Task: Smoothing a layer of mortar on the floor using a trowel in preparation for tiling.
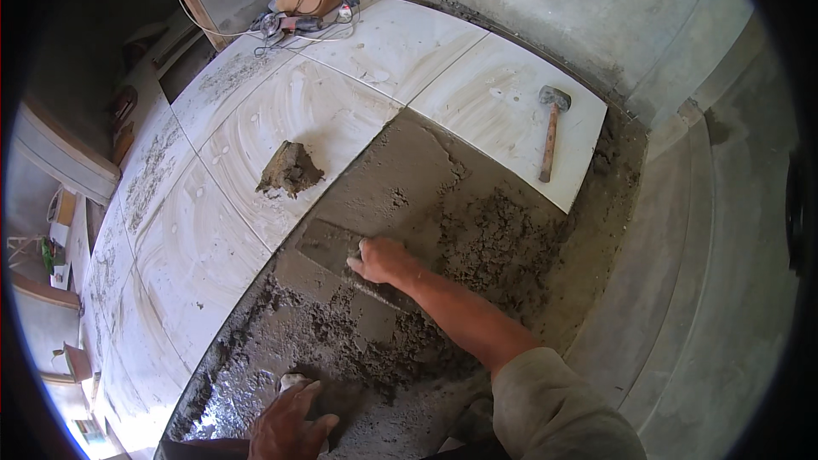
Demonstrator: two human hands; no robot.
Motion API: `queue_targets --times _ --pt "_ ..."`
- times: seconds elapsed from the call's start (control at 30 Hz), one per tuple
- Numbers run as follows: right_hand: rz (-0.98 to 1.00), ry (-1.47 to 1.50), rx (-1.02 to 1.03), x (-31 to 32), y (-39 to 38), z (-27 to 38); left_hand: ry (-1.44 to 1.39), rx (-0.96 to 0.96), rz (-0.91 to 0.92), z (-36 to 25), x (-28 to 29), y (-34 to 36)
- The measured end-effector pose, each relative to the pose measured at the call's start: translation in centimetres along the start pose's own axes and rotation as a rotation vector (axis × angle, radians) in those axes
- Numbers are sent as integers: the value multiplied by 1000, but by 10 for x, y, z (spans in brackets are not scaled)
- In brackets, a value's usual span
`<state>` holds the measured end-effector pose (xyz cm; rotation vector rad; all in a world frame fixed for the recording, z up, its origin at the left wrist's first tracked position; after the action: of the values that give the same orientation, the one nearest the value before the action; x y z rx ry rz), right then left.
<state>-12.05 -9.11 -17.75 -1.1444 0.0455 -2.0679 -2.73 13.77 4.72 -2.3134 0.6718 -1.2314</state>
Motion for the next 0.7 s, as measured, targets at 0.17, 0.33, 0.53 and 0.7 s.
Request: queue_targets --times 0.17,0.33,0.53,0.7 --pt "-60 -110 111 -14 -21 25 -17 -9 29 -4 -3 -7" --pt "-220 -455 35 29 -26 -3 -56 51 36 0 -1 -7" --pt "-440 -392 -289 124 -16 -110 -76 146 69 22 -10 -8" --pt "-466 -281 -390 166 -8 -128 -182 350 141 33 -13 -16"
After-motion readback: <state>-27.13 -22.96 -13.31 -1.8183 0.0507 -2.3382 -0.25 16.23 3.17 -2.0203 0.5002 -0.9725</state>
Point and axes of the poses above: each hand's wrist, its own y-axis towards the middle knuckle, its own x-axis out of the back of the hand, z = x × y, the point moved 9 cm from there along y, towards the middle knuckle, and after that the axes turned 14 degrees about z, right-handed, at the moved point
